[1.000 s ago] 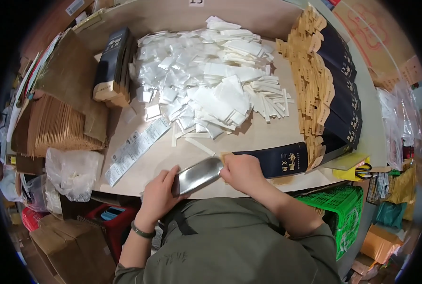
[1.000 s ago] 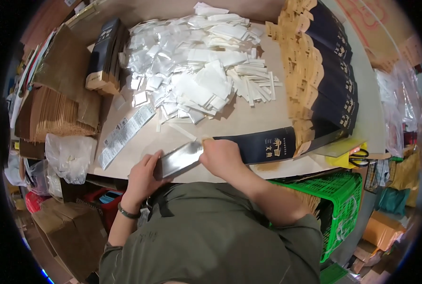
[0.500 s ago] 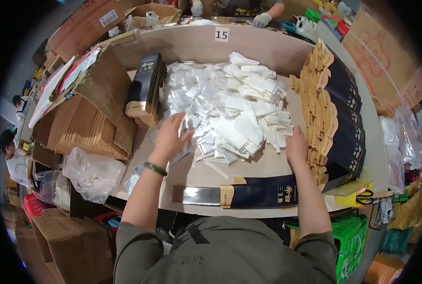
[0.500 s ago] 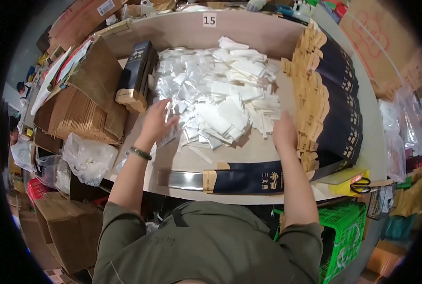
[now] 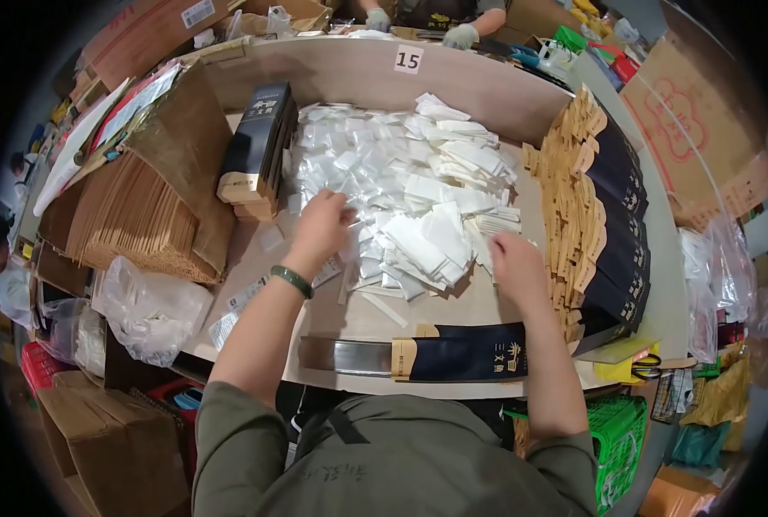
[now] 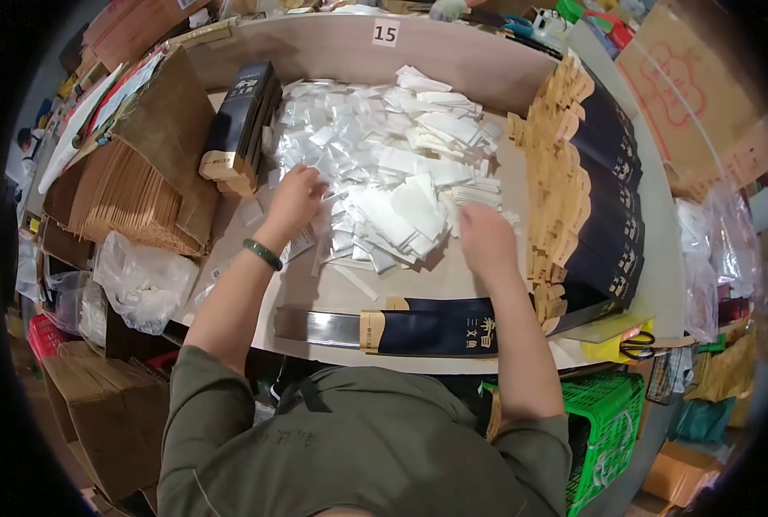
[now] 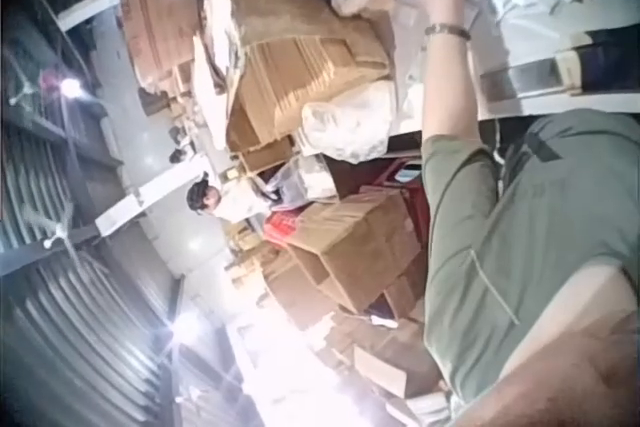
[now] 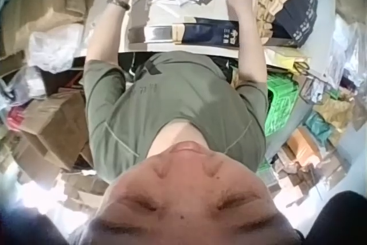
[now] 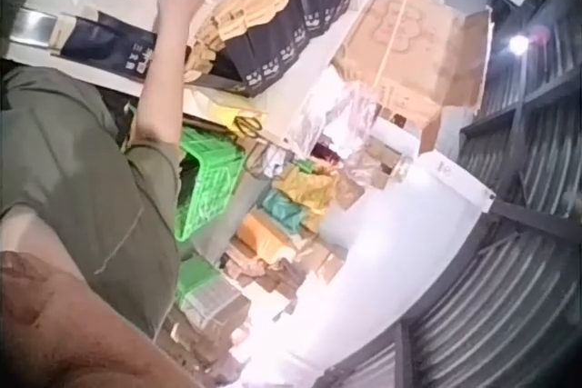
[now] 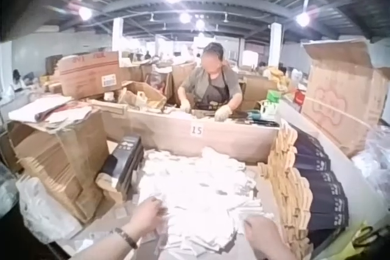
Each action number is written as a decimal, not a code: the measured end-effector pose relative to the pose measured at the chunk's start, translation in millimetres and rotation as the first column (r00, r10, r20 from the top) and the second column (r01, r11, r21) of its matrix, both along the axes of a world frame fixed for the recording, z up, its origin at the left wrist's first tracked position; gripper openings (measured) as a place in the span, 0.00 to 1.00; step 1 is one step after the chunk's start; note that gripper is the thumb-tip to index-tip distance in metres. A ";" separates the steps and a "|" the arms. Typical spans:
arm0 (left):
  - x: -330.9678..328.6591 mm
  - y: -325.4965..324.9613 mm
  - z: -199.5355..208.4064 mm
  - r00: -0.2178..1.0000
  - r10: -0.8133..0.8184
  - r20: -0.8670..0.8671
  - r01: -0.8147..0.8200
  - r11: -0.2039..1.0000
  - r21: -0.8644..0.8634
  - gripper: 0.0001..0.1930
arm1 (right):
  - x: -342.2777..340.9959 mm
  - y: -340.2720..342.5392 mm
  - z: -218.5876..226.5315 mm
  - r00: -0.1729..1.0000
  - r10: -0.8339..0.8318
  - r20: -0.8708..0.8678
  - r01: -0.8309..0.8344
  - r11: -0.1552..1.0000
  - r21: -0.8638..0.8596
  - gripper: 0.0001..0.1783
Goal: Packaging wooden sticks and packets into printed cardboard sleeves.
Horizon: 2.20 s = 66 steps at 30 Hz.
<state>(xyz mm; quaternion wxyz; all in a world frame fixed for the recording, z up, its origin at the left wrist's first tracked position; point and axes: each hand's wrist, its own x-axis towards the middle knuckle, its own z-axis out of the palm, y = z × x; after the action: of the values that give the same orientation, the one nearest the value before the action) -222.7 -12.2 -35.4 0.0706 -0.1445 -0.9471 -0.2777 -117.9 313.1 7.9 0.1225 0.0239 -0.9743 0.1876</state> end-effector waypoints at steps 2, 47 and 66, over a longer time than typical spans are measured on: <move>17.9 -0.1 13.5 1.000 -0.006 0.016 0.004 0.998 0.069 0.08 | -17.2 -12.7 3.1 0.994 0.103 0.049 -0.094 0.984 -0.149 0.08; 184.7 -188.1 27.2 0.670 0.740 -0.050 -0.505 0.505 0.700 0.13 | 84.3 -163.2 -38.1 0.820 0.565 -0.091 -0.572 0.803 -0.169 0.08; 168.8 -77.2 -11.2 0.941 -0.155 0.300 0.064 0.954 0.293 0.05 | 128.9 -100.8 -45.2 0.821 0.568 -0.053 -0.570 0.810 -0.141 0.20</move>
<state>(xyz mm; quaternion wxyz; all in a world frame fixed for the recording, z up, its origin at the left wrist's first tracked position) -53.9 -89.4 -46.6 -0.0797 -0.1393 -0.8876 -0.4317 11.0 212.2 -37.3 0.0662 0.3057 -0.9049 0.2886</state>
